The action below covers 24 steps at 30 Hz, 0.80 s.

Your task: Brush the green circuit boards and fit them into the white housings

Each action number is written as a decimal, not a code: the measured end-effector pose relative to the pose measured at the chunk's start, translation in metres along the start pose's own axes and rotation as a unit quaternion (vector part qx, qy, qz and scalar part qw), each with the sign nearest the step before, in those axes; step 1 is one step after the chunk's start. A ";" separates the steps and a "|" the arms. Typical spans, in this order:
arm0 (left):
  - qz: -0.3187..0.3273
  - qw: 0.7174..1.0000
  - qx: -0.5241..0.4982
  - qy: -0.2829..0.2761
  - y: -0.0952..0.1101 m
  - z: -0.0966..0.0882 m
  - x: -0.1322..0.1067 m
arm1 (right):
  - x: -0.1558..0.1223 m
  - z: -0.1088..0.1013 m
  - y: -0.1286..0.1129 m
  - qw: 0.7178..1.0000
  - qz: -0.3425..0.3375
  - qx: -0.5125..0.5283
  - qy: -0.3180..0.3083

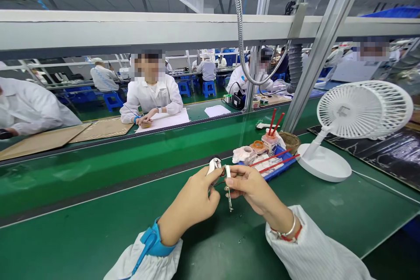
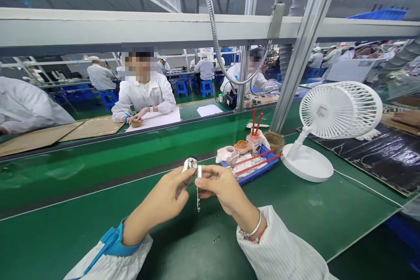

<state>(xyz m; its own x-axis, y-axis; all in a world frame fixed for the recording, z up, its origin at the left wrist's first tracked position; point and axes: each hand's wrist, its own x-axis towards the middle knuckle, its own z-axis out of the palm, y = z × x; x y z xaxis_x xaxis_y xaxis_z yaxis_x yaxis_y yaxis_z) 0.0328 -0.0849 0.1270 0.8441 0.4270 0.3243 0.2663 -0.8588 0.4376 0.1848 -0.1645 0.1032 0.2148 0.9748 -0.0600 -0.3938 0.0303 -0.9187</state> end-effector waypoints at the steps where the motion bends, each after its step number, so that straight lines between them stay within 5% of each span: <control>1: -0.006 1.000 -0.013 -0.003 0.001 0.000 0.001 | 0.000 0.000 0.000 1.000 -0.001 0.001 0.000; 10: -0.062 0.990 -0.127 0.029 -0.004 0.014 0.009 | 0.001 0.002 0.011 0.998 -0.041 -0.025 0.031; 20: -0.120 0.975 -0.162 0.090 -0.001 0.033 0.008 | 0.003 0.001 0.021 0.959 -0.152 -0.210 0.113; 24: -0.189 0.923 -0.316 0.112 0.004 0.035 0.005 | 0.003 -0.001 0.013 0.955 -0.153 -0.221 0.121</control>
<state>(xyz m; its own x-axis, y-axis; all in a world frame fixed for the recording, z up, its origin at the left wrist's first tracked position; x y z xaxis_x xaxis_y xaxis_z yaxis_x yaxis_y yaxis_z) 0.0548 -0.0961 0.1011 0.6104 0.7706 0.1831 0.1373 -0.3306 0.9337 0.1812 -0.1616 0.0909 0.4814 0.8536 0.1991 0.1253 0.1578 -0.9795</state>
